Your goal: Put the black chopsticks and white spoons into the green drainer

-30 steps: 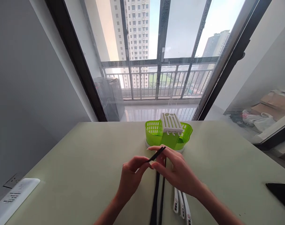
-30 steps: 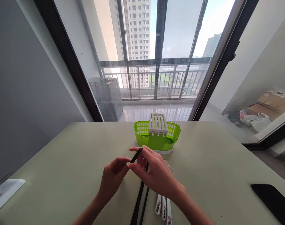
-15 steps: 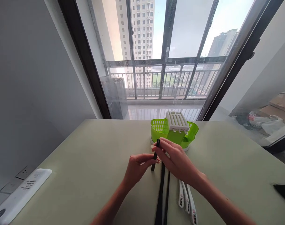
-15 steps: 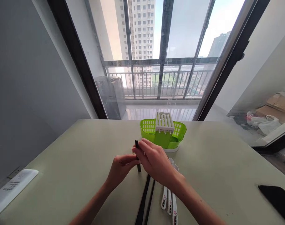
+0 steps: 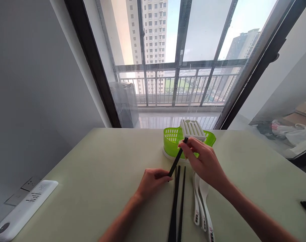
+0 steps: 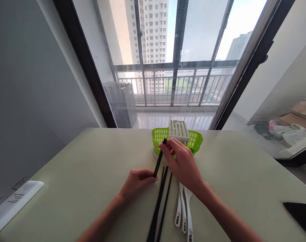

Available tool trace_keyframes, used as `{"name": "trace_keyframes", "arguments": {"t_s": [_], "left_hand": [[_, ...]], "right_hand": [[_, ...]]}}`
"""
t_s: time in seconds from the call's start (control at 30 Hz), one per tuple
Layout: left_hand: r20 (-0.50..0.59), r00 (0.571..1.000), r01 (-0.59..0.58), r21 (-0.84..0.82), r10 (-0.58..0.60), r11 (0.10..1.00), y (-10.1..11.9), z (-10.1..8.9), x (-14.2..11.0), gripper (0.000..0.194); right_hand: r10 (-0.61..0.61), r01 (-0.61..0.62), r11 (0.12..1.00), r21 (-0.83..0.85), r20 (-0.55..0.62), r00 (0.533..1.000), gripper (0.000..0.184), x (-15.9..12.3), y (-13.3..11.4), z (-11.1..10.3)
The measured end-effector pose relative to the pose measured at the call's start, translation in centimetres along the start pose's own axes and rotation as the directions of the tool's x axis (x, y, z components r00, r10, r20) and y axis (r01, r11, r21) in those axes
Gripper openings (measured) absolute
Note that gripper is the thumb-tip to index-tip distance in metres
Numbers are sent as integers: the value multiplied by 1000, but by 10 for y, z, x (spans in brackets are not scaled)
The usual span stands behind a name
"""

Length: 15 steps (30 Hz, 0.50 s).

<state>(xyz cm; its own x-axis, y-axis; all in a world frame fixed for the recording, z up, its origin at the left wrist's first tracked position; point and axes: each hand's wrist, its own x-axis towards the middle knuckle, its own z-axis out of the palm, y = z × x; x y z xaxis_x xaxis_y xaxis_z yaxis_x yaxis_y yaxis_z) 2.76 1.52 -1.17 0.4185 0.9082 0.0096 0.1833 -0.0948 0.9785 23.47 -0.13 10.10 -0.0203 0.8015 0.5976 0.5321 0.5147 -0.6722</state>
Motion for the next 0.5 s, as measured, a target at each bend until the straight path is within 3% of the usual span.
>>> {"name": "trace_keyframes", "arguments": {"t_s": [0.13,0.27,0.33,0.5], "left_hand": [[-32,999,35,-34,-36,999,0,0,0,38],[-72,997,44,14,-43,999,1,-1,2,39],[-76,996,44,39,-41,998,1,0,2,36],[-76,997,32,74,-26,997,0,1,1,30]], "right_hand": [[91,-70,989,129,-165,982,28,31,-7,-28],[-16,53,995,80,-405,914,31,79,-7,-51],[-63,74,997,14,-397,916,30,100,2,-52],[-79,36,978,-203,-207,975,28,131,46,-33]]}}
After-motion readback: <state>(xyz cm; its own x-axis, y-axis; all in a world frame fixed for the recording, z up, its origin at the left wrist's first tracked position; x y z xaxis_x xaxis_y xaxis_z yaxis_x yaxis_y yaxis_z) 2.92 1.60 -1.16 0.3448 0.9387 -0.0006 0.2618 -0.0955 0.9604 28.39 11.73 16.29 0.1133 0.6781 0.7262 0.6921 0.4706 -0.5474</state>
